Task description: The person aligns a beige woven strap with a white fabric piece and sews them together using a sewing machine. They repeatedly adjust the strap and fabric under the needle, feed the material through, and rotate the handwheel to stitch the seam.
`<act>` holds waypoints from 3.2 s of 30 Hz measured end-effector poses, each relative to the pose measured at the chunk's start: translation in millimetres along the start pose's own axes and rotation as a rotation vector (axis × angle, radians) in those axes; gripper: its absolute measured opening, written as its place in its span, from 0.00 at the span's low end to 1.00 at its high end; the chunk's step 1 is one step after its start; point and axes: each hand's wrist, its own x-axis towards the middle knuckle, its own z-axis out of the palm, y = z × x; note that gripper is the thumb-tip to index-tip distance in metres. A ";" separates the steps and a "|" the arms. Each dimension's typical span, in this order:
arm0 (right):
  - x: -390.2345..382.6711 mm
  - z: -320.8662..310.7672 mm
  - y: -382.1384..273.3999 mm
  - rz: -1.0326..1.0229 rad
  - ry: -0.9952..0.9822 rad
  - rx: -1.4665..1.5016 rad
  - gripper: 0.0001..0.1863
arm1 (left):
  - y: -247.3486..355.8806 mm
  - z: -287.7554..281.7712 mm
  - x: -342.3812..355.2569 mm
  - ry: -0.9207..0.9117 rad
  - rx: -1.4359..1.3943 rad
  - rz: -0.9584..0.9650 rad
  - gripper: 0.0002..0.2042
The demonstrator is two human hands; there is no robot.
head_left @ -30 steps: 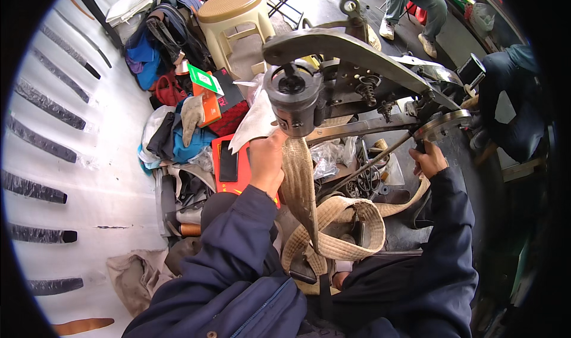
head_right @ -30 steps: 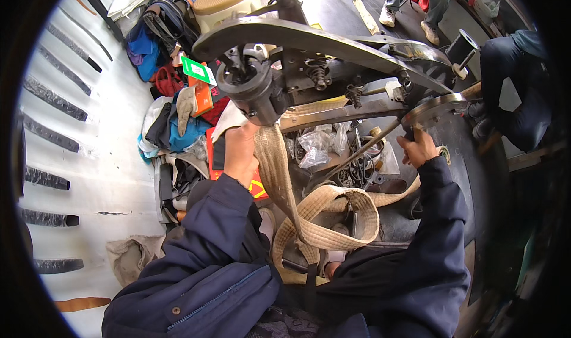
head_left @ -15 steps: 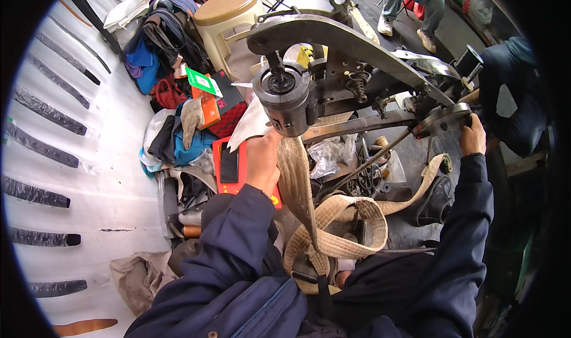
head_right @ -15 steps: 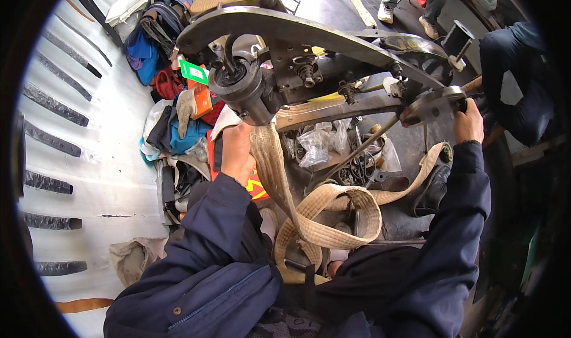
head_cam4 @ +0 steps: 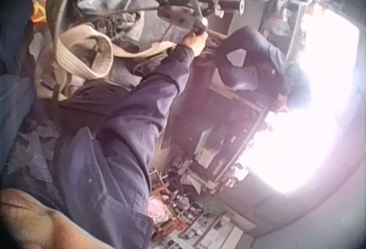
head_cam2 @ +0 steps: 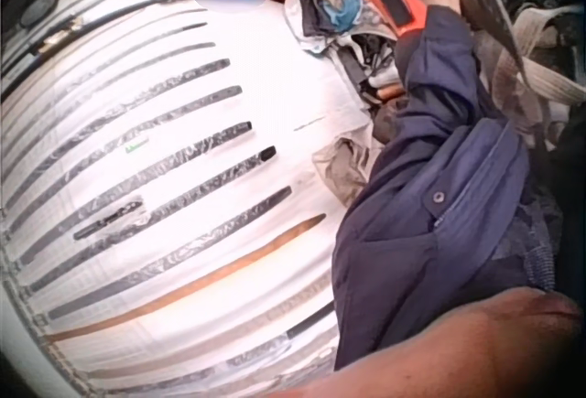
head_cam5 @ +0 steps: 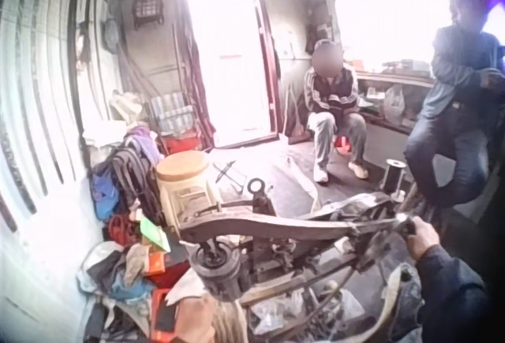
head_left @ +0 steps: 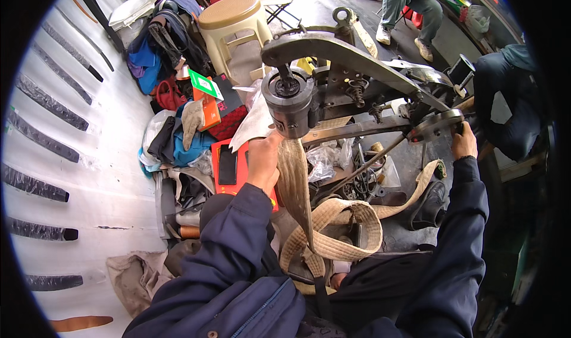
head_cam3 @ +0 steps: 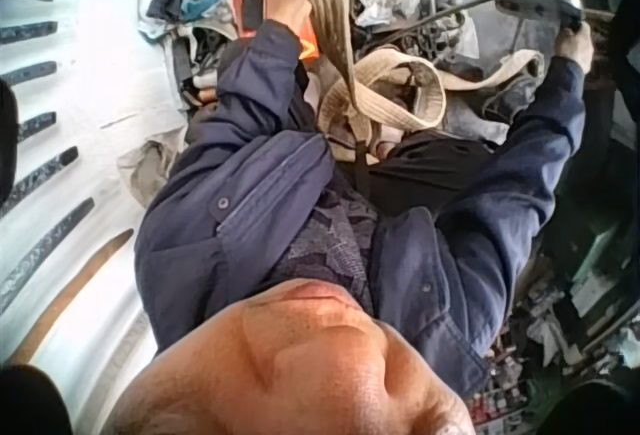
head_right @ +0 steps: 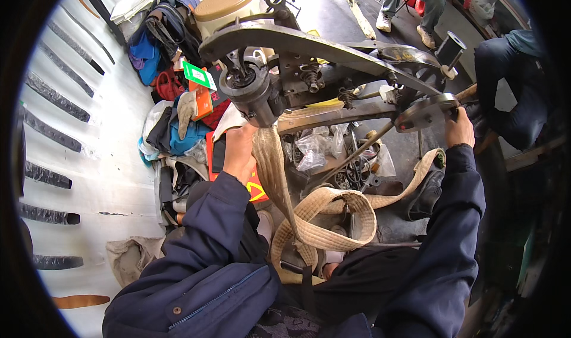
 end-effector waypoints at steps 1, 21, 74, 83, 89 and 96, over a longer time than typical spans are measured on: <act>0.5 9.3 7.6 0.022 -0.013 0.000 0.18 | 0.6 -0.1 -1.0 0.012 0.006 -0.013 0.14; -202.0 54.1 -259.2 0.273 -0.898 1.350 0.28 | 4.8 -8.4 3.9 -0.068 0.056 -0.079 0.14; -246.5 56.0 -291.9 0.160 -1.046 1.677 0.11 | 16.0 -34.3 -67.0 -0.085 -0.128 -0.377 0.28; -242.3 57.1 -300.3 0.349 -1.034 1.683 0.14 | -1.4 -23.1 -87.9 -0.010 0.410 0.135 0.13; -231.1 61.0 -295.5 0.447 -1.178 1.781 0.16 | -3.3 -23.6 -105.0 -0.135 0.111 0.092 0.23; -232.2 55.8 -295.1 0.531 -1.224 1.831 0.20 | -17.5 -34.0 -103.0 -0.169 0.283 0.042 0.19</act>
